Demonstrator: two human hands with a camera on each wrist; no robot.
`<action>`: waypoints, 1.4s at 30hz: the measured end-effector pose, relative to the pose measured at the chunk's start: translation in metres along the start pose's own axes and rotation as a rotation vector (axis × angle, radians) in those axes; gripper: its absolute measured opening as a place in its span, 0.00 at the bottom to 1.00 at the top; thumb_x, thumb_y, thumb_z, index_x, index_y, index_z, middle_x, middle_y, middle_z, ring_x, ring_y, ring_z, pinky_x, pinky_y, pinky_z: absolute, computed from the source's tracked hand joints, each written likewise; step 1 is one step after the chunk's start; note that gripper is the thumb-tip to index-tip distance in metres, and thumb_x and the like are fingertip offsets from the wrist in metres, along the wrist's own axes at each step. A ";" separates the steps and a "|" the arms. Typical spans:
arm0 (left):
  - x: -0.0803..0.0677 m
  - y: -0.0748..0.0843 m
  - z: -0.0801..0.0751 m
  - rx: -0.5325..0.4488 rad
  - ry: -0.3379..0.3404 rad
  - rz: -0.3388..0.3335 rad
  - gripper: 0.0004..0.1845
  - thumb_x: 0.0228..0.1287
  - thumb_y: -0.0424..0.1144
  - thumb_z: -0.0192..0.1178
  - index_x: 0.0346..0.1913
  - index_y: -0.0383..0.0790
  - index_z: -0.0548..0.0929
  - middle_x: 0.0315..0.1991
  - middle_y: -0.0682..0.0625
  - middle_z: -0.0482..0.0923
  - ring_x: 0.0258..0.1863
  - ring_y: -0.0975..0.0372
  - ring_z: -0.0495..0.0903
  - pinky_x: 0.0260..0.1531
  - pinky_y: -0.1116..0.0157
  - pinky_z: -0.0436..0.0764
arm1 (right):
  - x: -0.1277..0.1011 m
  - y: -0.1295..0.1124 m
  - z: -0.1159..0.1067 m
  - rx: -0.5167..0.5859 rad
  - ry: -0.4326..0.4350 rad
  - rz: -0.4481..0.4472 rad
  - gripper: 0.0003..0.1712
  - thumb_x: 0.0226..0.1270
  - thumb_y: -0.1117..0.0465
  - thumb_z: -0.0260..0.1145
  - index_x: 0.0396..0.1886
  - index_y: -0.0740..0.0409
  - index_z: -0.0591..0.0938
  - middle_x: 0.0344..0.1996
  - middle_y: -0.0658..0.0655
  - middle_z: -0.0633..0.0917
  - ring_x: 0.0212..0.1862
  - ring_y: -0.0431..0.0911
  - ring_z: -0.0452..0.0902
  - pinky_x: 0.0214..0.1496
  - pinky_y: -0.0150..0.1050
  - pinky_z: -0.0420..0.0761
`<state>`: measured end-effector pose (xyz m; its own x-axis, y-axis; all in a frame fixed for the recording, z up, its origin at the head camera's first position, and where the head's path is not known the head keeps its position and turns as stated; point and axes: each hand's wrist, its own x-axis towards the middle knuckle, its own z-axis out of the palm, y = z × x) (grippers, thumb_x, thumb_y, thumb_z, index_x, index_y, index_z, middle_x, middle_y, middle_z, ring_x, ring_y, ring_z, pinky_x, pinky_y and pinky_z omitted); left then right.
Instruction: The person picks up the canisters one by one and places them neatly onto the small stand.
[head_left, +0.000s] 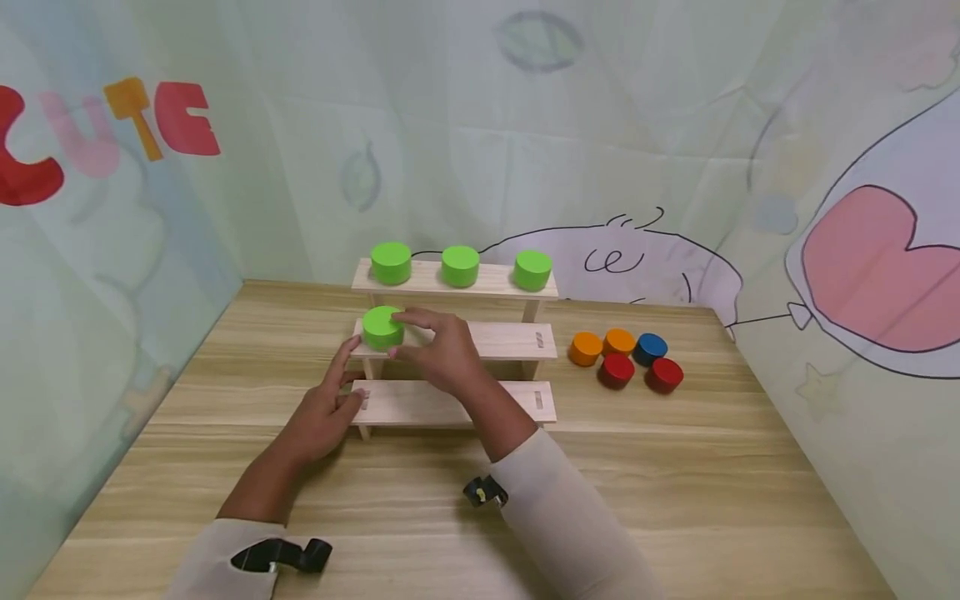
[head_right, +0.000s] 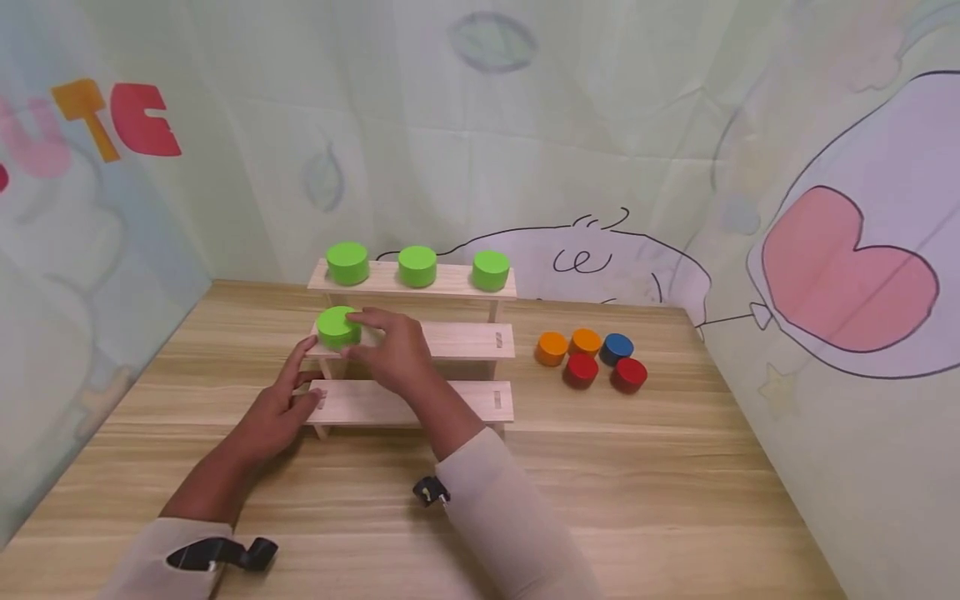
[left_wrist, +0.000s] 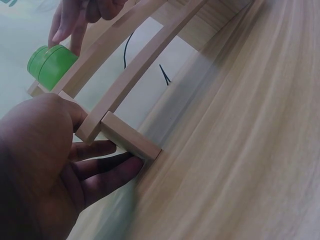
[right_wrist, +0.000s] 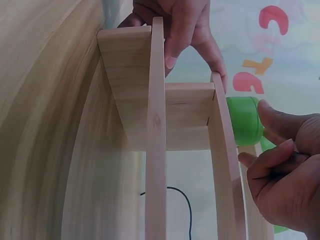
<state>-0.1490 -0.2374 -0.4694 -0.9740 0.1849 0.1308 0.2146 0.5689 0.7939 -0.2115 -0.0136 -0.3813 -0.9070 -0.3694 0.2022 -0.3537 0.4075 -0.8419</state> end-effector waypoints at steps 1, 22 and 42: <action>0.000 0.000 0.000 -0.001 0.001 0.000 0.44 0.85 0.36 0.48 0.91 0.65 0.38 0.72 0.25 0.77 0.55 0.42 0.91 0.58 0.39 0.82 | -0.002 0.001 -0.002 0.009 0.002 -0.008 0.29 0.65 0.64 0.82 0.66 0.53 0.89 0.73 0.60 0.84 0.78 0.55 0.77 0.80 0.51 0.75; 0.000 0.001 0.000 -0.012 -0.003 -0.014 0.43 0.86 0.37 0.47 0.91 0.65 0.37 0.75 0.21 0.71 0.64 0.31 0.85 0.64 0.31 0.80 | -0.058 0.015 -0.070 0.122 0.019 -0.049 0.34 0.65 0.67 0.81 0.71 0.60 0.85 0.74 0.59 0.83 0.79 0.55 0.76 0.61 0.52 0.90; -0.001 0.000 0.002 -0.026 -0.001 -0.007 0.44 0.85 0.35 0.49 0.91 0.63 0.38 0.73 0.21 0.73 0.59 0.36 0.88 0.59 0.36 0.83 | -0.082 0.071 -0.138 0.153 0.251 0.087 0.26 0.70 0.62 0.79 0.67 0.53 0.89 0.70 0.56 0.86 0.36 0.47 0.88 0.31 0.28 0.80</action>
<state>-0.1483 -0.2360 -0.4703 -0.9754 0.1819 0.1243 0.2057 0.5492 0.8100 -0.1936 0.1607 -0.3884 -0.9672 -0.1128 0.2276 -0.2512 0.2906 -0.9233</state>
